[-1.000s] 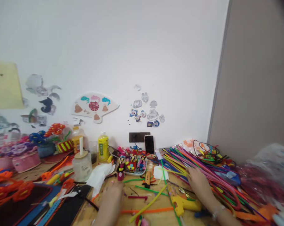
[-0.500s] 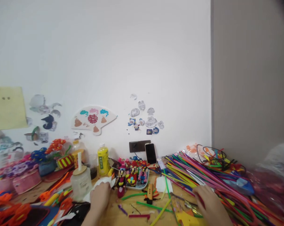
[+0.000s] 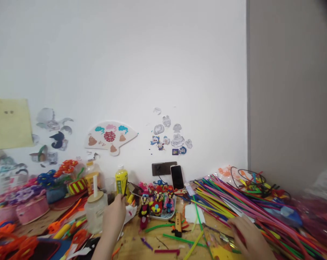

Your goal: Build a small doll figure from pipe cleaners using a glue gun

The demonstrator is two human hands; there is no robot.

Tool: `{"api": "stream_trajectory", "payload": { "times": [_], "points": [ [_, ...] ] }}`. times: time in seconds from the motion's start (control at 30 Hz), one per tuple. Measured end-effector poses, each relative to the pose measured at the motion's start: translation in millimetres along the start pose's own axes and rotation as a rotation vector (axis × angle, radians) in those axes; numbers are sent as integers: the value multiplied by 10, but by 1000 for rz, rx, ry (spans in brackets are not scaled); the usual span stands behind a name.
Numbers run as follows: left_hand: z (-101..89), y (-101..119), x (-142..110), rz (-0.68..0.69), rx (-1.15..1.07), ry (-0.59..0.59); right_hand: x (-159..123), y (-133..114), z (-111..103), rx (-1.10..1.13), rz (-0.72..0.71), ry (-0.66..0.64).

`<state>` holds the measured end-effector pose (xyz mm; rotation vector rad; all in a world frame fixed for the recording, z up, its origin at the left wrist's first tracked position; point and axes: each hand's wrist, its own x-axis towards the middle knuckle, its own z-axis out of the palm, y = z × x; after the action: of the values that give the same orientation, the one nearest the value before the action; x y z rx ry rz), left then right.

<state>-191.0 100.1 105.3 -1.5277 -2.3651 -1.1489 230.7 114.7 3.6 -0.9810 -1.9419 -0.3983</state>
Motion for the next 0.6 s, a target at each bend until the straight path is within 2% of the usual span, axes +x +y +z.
{"api": "stream_trajectory", "payload": {
  "times": [0.17, 0.37, 0.5, 0.6],
  "points": [
    [-145, 214, 3, 11, -395, -39, 31, -151, -62, 70, 5, 31],
    [-464, 555, -153, -40, -923, -197, 162, -482, -113, 280, 139, -52],
    [-564, 785, -315, -98, -1133, -307, 422, -882, -158, 558, 284, -183],
    [-554, 929, -402, -142, -1244, -331, 639, -1219, -128, 819, 362, -411]
  ]
}}
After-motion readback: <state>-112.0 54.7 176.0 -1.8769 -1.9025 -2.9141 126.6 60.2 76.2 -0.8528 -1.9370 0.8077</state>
